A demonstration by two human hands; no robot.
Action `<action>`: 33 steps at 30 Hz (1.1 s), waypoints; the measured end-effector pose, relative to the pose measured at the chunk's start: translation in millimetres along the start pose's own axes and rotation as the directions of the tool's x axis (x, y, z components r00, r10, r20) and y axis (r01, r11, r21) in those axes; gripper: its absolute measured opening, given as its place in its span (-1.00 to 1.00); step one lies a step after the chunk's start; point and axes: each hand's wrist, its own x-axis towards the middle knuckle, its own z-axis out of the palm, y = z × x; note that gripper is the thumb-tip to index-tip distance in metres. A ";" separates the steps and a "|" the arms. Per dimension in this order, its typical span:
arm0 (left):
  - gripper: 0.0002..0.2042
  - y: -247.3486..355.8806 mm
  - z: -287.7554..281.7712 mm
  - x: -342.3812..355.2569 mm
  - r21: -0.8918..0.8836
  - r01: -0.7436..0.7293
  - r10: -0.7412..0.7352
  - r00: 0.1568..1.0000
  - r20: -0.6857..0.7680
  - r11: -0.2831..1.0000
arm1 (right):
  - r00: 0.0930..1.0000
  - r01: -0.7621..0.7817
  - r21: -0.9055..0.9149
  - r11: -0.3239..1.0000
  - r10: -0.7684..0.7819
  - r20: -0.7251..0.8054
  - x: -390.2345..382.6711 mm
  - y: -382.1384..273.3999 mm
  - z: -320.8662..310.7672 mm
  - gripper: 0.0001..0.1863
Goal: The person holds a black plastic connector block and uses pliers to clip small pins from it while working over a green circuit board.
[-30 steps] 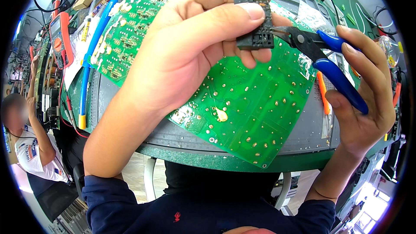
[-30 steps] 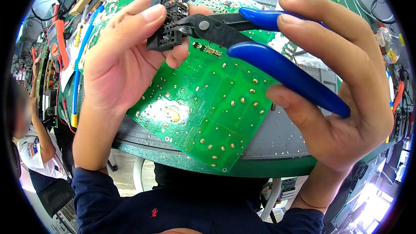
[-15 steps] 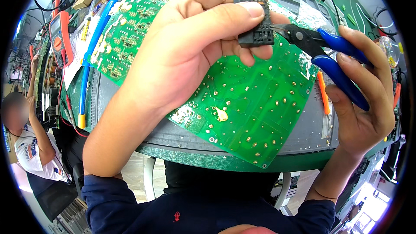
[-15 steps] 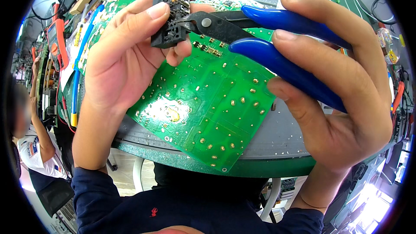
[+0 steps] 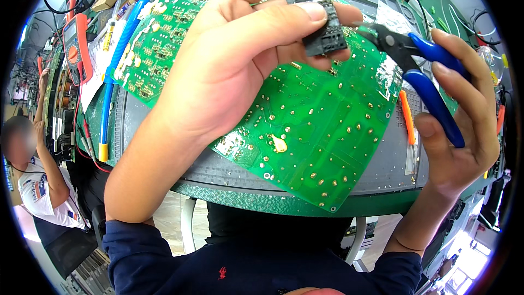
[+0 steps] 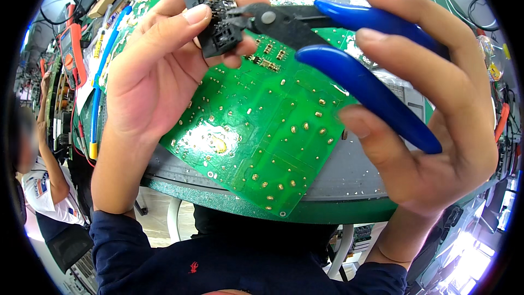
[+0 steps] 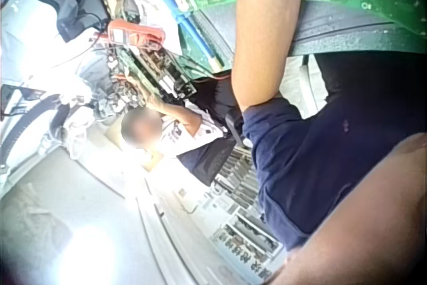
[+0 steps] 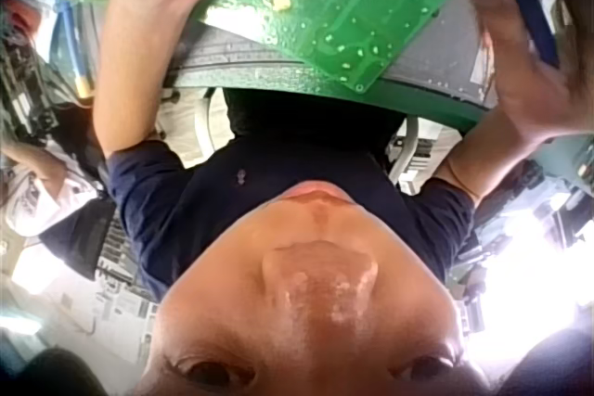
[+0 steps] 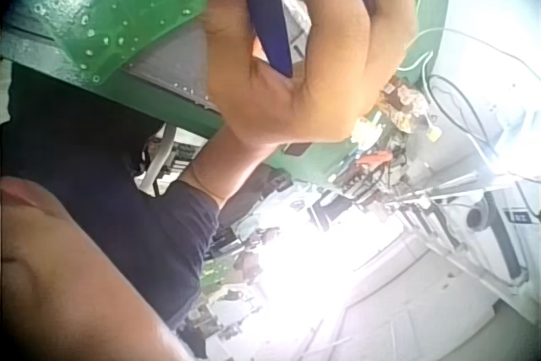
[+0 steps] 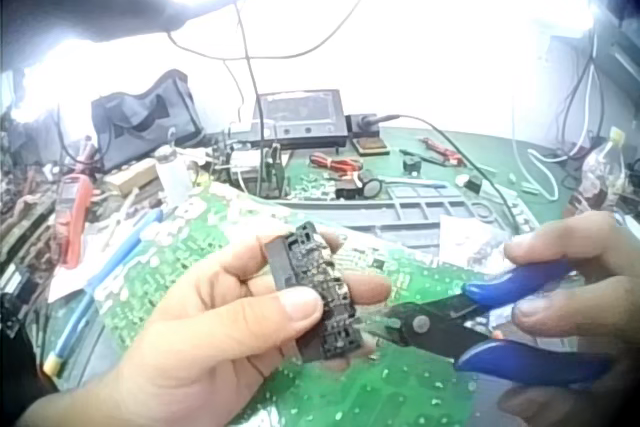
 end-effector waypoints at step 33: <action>-0.70 -5.5 1.9 -3.3 -0.144 -0.032 0.032 0.999 -0.006 0.989 | 0.994 -0.050 0.020 0.999 0.052 -0.098 -5.0 2.5 6.8 -0.55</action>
